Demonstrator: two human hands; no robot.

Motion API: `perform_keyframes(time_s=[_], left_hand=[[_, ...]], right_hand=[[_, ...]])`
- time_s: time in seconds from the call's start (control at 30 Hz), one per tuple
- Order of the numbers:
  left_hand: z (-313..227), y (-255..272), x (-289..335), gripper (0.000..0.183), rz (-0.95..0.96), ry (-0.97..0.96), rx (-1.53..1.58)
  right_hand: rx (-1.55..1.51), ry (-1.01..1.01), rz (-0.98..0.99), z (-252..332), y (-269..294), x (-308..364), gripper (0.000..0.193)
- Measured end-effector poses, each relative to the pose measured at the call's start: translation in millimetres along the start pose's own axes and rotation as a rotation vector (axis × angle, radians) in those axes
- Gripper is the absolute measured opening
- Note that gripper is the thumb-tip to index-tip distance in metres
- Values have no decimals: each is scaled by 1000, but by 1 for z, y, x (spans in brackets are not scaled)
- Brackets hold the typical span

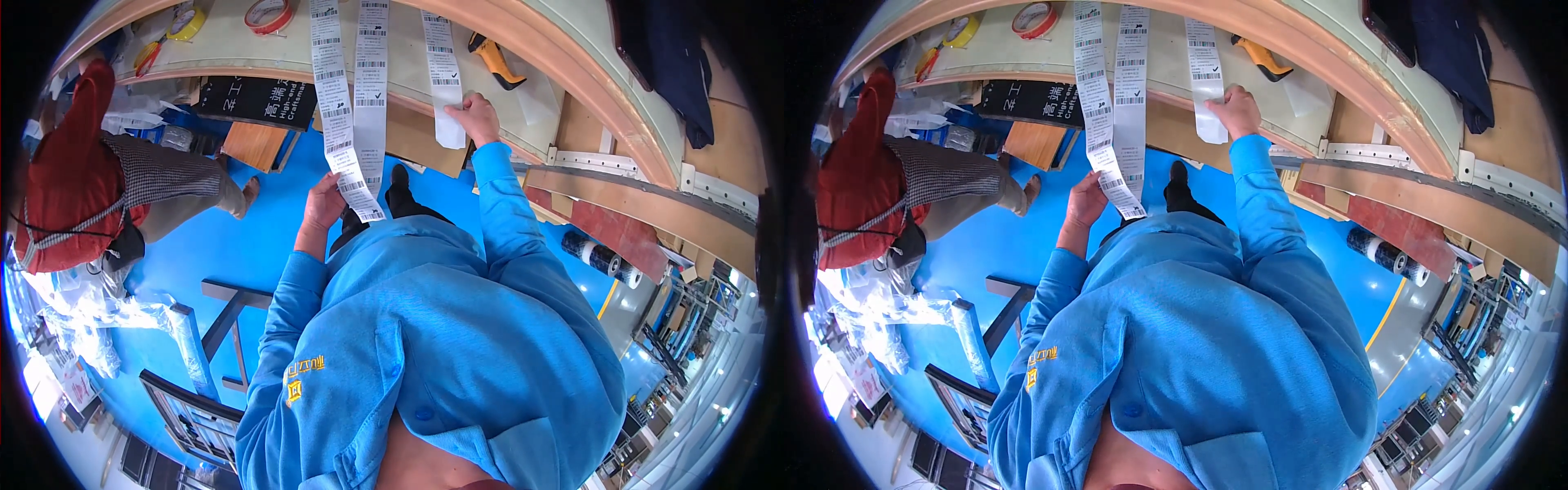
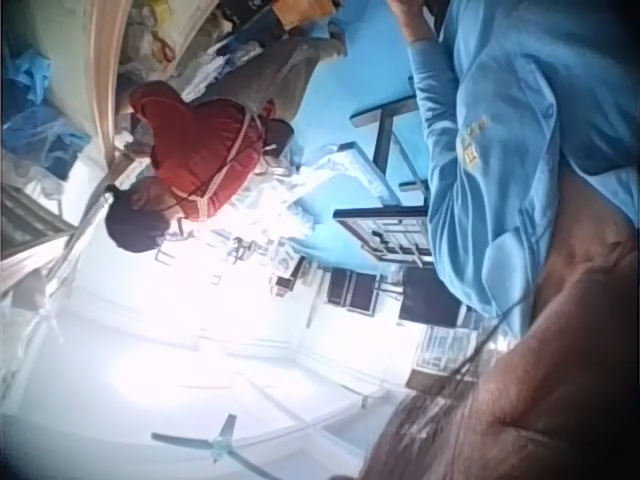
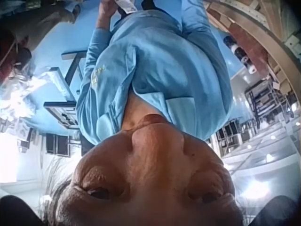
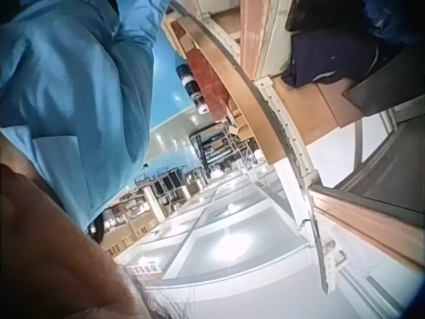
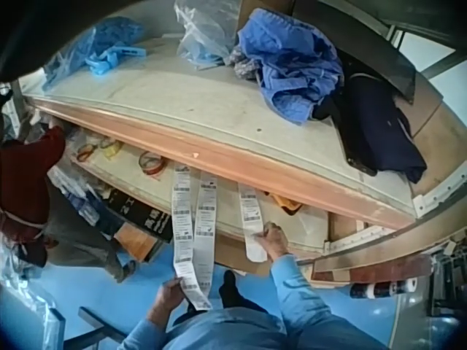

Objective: Applying identification labels to metal frames on a production floor.

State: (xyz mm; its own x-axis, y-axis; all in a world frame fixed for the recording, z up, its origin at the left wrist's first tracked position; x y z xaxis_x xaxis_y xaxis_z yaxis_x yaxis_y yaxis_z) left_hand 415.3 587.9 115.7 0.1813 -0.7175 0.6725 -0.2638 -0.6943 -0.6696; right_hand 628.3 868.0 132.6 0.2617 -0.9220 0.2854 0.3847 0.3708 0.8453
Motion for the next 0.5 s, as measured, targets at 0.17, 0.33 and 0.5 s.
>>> perform_keyframes(time_s=[0.17, 0.33, 0.5], left_hand=[[-1, 2, 0, 28, 7, -3, -1], [-3, 3, 0, 29, 14, -5, 4], [-3, 4, 1, 31, 14, -8, 1]], right_hand=[[30, -45, 9, 4, 1, -4, 44], [74, -123, -38, 9, -1, -16, 49], [137, -103, -68, 15, -6, -25, 52]])
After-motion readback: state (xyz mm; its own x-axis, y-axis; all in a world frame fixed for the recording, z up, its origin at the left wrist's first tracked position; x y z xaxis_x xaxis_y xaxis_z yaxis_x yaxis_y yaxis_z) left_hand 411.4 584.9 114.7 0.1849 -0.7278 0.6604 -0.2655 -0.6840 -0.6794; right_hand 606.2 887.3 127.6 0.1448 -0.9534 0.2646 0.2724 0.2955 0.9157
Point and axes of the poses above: each hand's wrist, its own x-axis away from the middle knuckle, its own y-axis out of the back of the hand, z = x × y, the point moved 3 cm from there along -x, towards the middle knuckle, and after that the axes turned 7 degrees about x, right-handed, at the moved point
